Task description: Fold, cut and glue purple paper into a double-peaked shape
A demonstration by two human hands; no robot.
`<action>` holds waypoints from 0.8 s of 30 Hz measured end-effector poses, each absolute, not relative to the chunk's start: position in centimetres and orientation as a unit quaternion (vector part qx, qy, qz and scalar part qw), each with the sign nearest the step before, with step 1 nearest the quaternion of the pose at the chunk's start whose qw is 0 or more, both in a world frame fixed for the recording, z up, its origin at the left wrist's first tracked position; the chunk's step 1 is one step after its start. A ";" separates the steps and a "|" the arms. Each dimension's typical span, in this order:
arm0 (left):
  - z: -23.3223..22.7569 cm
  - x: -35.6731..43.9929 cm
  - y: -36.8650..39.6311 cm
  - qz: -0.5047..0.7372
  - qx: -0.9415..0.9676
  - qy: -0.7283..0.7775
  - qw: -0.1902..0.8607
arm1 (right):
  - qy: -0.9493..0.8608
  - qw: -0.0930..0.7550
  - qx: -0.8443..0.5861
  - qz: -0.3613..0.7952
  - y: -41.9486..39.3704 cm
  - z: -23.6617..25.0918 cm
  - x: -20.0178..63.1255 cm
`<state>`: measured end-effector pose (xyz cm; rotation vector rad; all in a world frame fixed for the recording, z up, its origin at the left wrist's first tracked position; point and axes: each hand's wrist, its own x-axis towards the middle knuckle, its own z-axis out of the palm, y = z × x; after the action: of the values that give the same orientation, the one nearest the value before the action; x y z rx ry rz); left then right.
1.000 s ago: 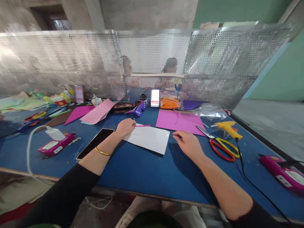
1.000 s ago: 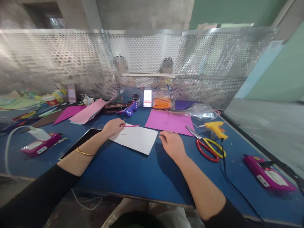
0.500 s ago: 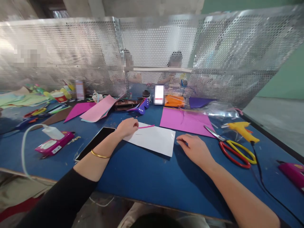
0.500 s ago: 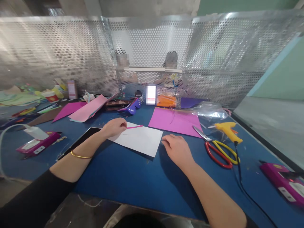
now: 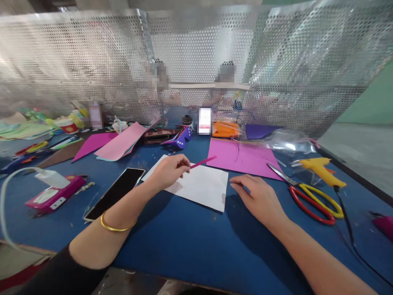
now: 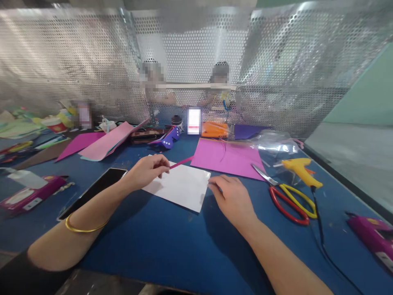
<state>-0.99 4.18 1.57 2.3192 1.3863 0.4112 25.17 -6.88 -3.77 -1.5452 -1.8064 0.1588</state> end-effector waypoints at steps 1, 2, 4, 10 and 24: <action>1.7 -0.5 3.4 0.154 0.834 0.481 0.220 | -0.693 0.384 -0.606 0.072 -7.0 -3.6 25.0; 1.7 0.0 2.6 0.158 0.837 0.469 0.234 | -0.682 0.397 -0.608 0.084 -7.0 -3.5 24.9; 1.4 0.8 1.4 0.162 0.844 0.446 0.251 | -0.664 0.420 -0.609 0.112 -7.1 -3.3 24.6; 0.3 1.6 0.3 0.147 0.863 0.408 0.258 | -0.679 0.410 -0.580 0.184 -7.2 -2.8 24.2; 1.0 -1.3 4.9 0.128 0.829 0.529 0.128 | -0.641 0.328 -0.694 0.010 -5.7 -3.3 27.5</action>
<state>-1.26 4.86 1.05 2.4130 1.5382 0.3737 27.46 -5.66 -3.27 -1.8164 -1.6775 0.0274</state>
